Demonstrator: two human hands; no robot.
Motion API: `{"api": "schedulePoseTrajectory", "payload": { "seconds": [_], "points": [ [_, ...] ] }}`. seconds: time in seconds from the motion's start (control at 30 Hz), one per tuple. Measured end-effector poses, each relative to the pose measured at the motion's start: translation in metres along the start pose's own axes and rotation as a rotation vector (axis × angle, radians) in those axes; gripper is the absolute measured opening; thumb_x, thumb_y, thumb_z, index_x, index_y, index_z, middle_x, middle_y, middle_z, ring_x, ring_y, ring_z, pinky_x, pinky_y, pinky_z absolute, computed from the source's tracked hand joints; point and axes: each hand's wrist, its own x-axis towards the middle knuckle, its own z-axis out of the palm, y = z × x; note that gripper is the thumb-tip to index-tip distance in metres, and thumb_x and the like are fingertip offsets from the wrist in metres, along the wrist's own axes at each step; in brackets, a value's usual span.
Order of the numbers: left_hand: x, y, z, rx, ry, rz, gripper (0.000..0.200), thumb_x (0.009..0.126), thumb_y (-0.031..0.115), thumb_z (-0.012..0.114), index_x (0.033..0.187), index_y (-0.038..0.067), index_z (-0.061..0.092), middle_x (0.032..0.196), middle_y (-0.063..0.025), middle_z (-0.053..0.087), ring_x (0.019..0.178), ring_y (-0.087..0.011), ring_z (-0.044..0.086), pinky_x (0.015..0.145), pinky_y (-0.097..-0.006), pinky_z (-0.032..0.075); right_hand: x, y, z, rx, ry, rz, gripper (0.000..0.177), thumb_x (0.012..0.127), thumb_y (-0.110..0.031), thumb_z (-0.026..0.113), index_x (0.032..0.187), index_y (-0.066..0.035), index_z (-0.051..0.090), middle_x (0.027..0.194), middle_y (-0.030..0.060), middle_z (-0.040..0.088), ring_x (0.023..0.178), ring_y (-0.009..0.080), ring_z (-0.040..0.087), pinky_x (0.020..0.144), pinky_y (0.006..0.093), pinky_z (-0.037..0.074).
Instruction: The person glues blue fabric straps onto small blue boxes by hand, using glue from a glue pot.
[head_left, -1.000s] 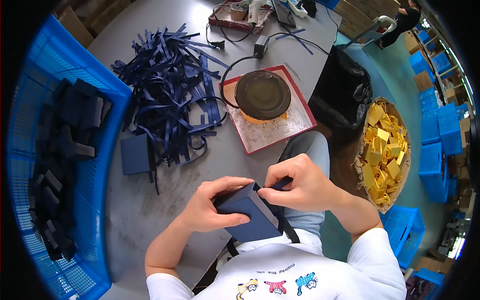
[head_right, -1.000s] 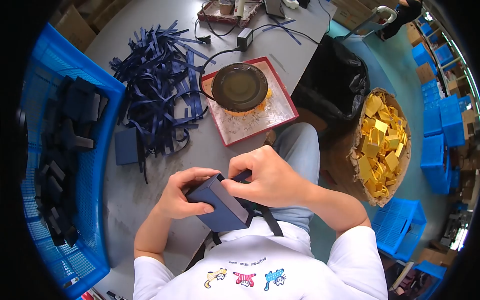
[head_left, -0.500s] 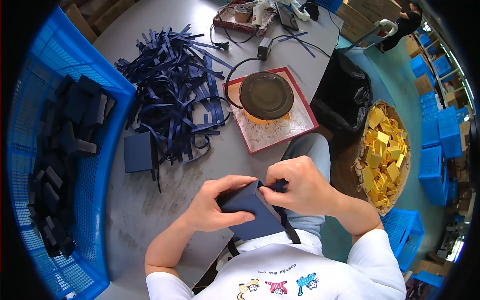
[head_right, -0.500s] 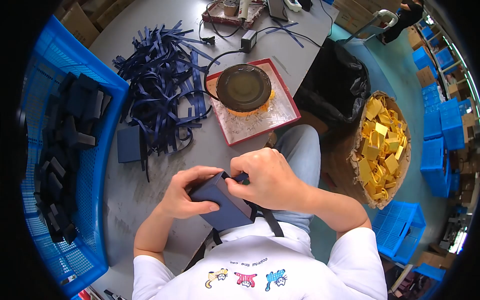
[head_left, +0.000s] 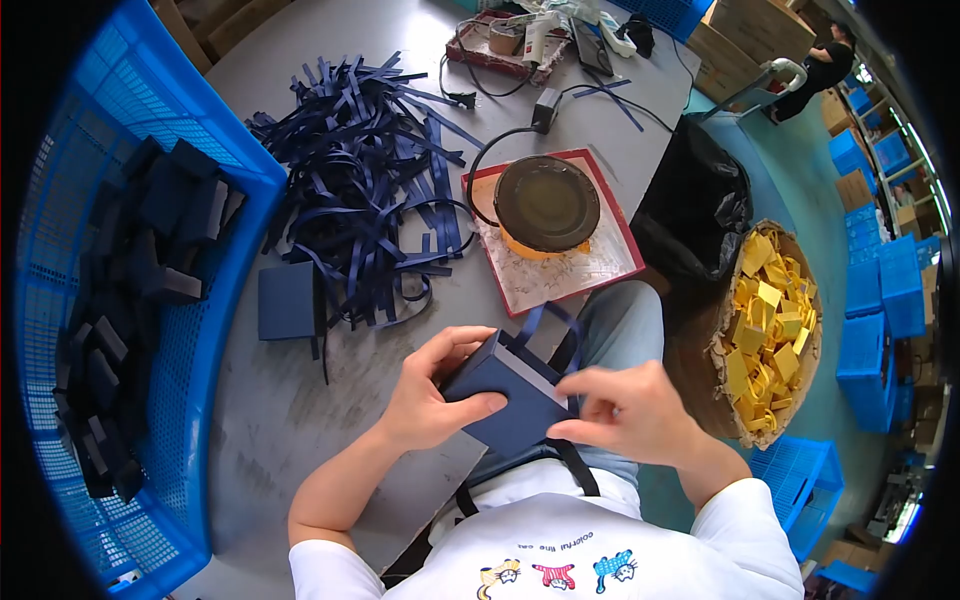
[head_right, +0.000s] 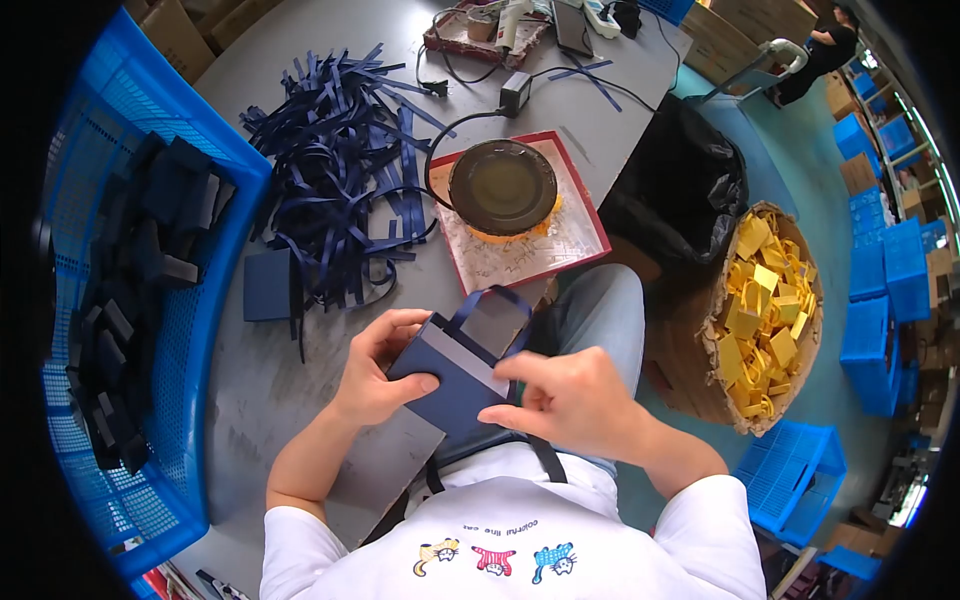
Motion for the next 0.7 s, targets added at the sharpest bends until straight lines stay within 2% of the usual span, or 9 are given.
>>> {"api": "schedulePoseTrajectory", "payload": {
  "seconds": [0.1,0.2,0.27,0.37,0.4,0.5,0.63,0.67,0.7],
  "points": [
    [0.001,-0.002,-0.004,0.176,-0.016,0.073,0.053,0.07,0.016,0.075,0.116,0.001,0.052,0.101,-0.0103,0.06,0.092,-0.0165,0.059,0.08,-0.0281,0.047,-0.001,0.017,0.009,-0.06,-0.027,-0.121,0.02,0.068,-0.017,0.078,0.077,-0.004,0.065,0.057,0.0043,0.058,0.047,0.0146,0.056,0.044,0.0223,0.043],
    [0.002,0.013,-0.016,0.365,0.076,0.429,0.049,0.073,0.03,0.07,0.11,0.001,0.057,0.107,-0.014,0.058,0.105,-0.0264,0.053,0.086,-0.0354,0.044,0.0,0.019,0.007,-0.224,-0.02,-0.264,0.014,0.066,-0.016,0.073,0.072,-0.009,0.062,0.064,0.0034,0.058,0.056,0.0208,0.059,0.049,0.0306,0.047],
    [0.008,0.018,-0.025,0.426,-0.067,0.605,0.047,0.074,0.028,0.068,0.11,0.001,0.057,0.113,-0.0138,0.057,0.11,-0.0287,0.051,0.092,-0.0387,0.04,0.002,0.021,0.016,-0.233,-0.127,-0.377,0.015,0.066,-0.016,0.073,0.072,-0.009,0.062,0.064,0.003,0.057,0.058,0.0198,0.059,0.05,0.0305,0.047],
    [0.011,-0.001,-0.013,0.192,-0.401,0.304,0.06,0.075,0.028,0.068,0.124,0.001,0.049,0.128,-0.0139,0.047,0.12,-0.0283,0.043,0.101,-0.0401,0.033,0.01,0.011,0.026,-0.107,-0.226,-0.534,0.015,0.066,-0.014,0.072,0.074,-0.009,0.06,0.066,0.0032,0.056,0.061,0.0189,0.058,0.051,0.0313,0.048],
    [0.009,-0.016,-0.012,-0.045,-0.556,0.071,0.069,0.076,0.032,0.068,0.131,0.001,0.041,0.131,-0.0136,0.044,0.122,-0.0249,0.042,0.103,-0.0389,0.031,0.015,0.008,0.03,-0.053,-0.198,-0.61,0.015,0.067,-0.015,0.073,0.075,-0.008,0.063,0.071,0.0037,0.058,0.058,0.0201,0.057,0.05,0.0307,0.047],
    [-0.002,-0.055,-0.009,-0.441,-0.851,-0.368,0.083,0.064,0.052,0.075,0.122,-0.001,0.047,0.118,-0.009,0.052,0.109,-0.0167,0.048,0.095,-0.0313,0.037,0.027,-0.002,0.035,0.031,-0.219,-0.663,0.015,0.068,-0.016,0.073,0.076,-0.008,0.064,0.07,0.004,0.058,0.058,0.0203,0.057,0.049,0.03,0.046],
    [-0.023,-0.06,-0.017,-0.443,-0.841,-0.325,0.074,0.064,0.056,0.074,0.107,-0.002,0.059,0.1,-0.0051,0.061,0.095,-0.0139,0.054,0.087,-0.0267,0.04,0.057,-0.006,0.032,0.483,-0.475,-0.506,0.019,0.071,-0.017,0.074,0.084,-0.004,0.068,0.073,0.0048,0.062,0.063,0.0215,0.06,0.058,0.0286,0.049],
    [-0.026,-0.055,-0.02,-0.476,-0.813,-0.315,0.07,0.067,0.054,0.073,0.107,-0.001,0.059,0.098,-0.0052,0.061,0.094,-0.0135,0.054,0.086,-0.0259,0.041,0.067,0.001,0.04,0.569,-0.33,-0.461,0.015,0.074,-0.016,0.071,0.08,-0.002,0.067,0.072,0.005,0.062,0.063,0.0193,0.06,0.059,0.0279,0.048],
    [-0.028,-0.059,-0.026,-0.47,-0.738,-0.432,0.079,0.057,0.056,0.078,0.107,-0.002,0.058,0.105,-0.0125,0.061,0.097,-0.0182,0.057,0.085,-0.0307,0.045,0.076,0.013,0.05,0.426,-0.115,-0.265,0.011,0.075,-0.012,0.068,0.078,-0.001,0.066,0.071,0.0049,0.062,0.061,0.016,0.059,0.055,0.0261,0.046]
  ]
}}
